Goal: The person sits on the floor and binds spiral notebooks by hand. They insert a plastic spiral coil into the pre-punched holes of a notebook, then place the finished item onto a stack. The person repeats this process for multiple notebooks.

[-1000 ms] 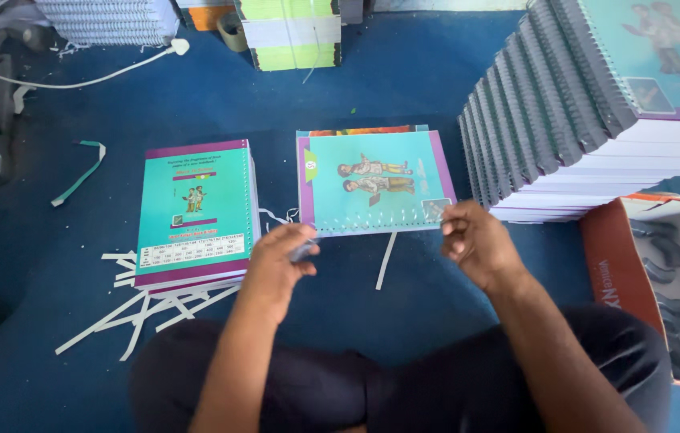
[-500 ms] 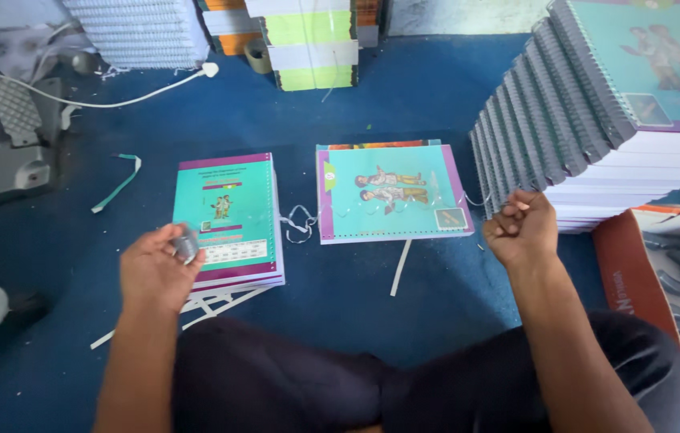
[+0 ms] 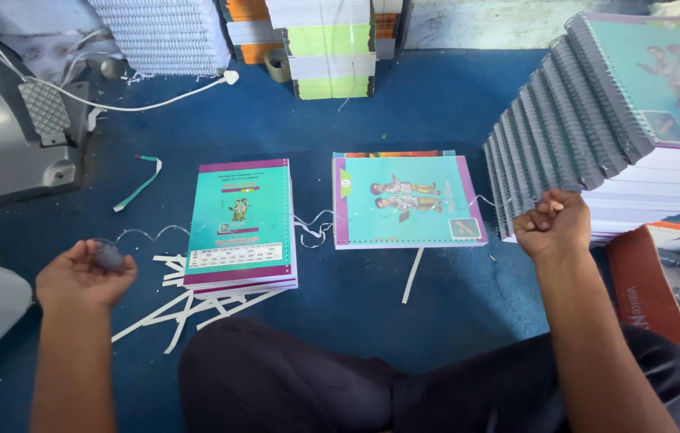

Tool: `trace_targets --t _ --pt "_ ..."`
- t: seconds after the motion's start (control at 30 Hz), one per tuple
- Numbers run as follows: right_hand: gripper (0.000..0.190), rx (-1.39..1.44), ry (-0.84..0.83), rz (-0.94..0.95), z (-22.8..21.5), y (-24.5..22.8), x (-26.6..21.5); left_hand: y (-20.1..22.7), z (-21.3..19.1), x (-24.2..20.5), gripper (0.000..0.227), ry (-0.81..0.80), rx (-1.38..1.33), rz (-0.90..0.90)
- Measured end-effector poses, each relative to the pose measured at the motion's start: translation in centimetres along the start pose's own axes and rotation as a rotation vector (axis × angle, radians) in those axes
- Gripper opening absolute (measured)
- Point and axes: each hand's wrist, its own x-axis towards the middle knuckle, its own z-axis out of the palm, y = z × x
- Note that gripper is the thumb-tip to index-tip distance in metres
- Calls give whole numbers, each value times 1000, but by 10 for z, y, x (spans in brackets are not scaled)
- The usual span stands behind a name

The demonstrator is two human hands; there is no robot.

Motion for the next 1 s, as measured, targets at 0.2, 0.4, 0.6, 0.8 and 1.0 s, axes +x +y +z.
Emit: trace_targets --t 0.2,0.4,0.6,0.8,1.0 --pt "18 76 -6 -31 -15 -11 14 8 -14 12 21 122 -114 14" --pt "11 120 71 -39 -27 -13 22 4 -26 16 23 106 -222 66" --pt "18 -8 43 -27 -17 21 7 -38 -5 -3 34 -90 173 46" --pt "18 -330 -169 -64 19 65 -40 -121 34 -46 29 -596 746 318" --pt "12 -512 -360 -129 42 73 -77 -194 71 -107 27 -695 812 134"
